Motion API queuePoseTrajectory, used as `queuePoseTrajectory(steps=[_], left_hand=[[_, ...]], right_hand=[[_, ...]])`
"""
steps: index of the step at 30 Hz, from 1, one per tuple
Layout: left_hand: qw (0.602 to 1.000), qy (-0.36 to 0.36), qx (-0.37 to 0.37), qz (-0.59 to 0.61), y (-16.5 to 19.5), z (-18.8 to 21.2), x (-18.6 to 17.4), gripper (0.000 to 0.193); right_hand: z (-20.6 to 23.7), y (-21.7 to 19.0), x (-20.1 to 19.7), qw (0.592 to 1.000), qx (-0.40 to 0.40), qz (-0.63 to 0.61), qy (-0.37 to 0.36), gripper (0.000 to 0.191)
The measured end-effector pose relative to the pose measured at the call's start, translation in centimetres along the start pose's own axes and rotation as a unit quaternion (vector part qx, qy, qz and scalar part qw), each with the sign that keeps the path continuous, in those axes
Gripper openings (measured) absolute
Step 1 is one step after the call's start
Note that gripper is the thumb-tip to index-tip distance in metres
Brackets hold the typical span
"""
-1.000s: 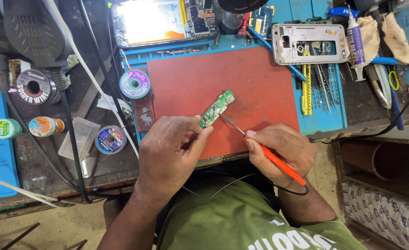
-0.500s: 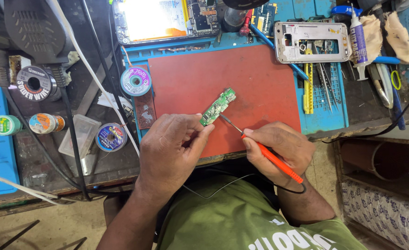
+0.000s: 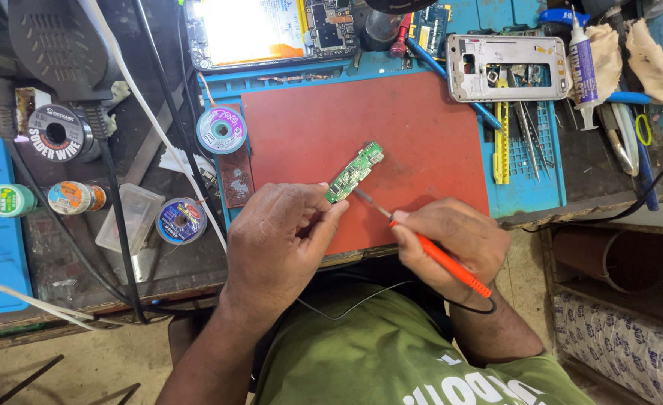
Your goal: The person uses a red-handled soldering iron to work on a small green circuit board, then sets it aside and picks up a blue L-shaped circuit board to continue soldering. The person also briefly handles a tube of flux or adhesive.
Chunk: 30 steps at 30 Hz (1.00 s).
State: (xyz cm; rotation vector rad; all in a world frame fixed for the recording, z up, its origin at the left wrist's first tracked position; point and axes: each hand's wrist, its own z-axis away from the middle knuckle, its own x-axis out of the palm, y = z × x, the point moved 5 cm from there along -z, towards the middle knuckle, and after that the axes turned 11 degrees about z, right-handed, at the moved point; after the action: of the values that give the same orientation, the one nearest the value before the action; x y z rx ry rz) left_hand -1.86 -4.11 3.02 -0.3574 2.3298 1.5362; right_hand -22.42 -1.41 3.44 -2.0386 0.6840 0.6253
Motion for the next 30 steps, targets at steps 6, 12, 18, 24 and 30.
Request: queuePoseTrajectory(steps=[6, 12, 18, 24, 30], left_hand=[[1.000, -0.005, -0.009, 0.002, -0.13, 0.06, -0.03, 0.026], [1.000, -0.001, 0.003, -0.003, 0.01, 0.03, -0.05, 0.027], [1.000, -0.002, -0.001, 0.002, -0.05, 0.05, -0.09, 0.027], [1.000, 0.000, 0.000, -0.001, -0.02, 0.09, -0.06, 0.027], [1.000, -0.004, 0.002, -0.010, -0.10, 0.08, -0.05, 0.028]], right_hand=[[0.00, -0.09, -0.08, 1.000, 0.010, 0.003, 0.000, 0.017], [0.00, 0.00, -0.04, 1.000, 0.013, 0.007, 0.008, 0.014], [0.06, 0.10, -0.06, 1.000, 0.023, -0.003, 0.004, 0.015], [0.05, 0.04, -0.01, 1.000, 0.020, -0.002, 0.006, 0.015], [-0.08, -0.07, -0.07, 1.000, 0.016, -0.001, 0.000, 0.015]])
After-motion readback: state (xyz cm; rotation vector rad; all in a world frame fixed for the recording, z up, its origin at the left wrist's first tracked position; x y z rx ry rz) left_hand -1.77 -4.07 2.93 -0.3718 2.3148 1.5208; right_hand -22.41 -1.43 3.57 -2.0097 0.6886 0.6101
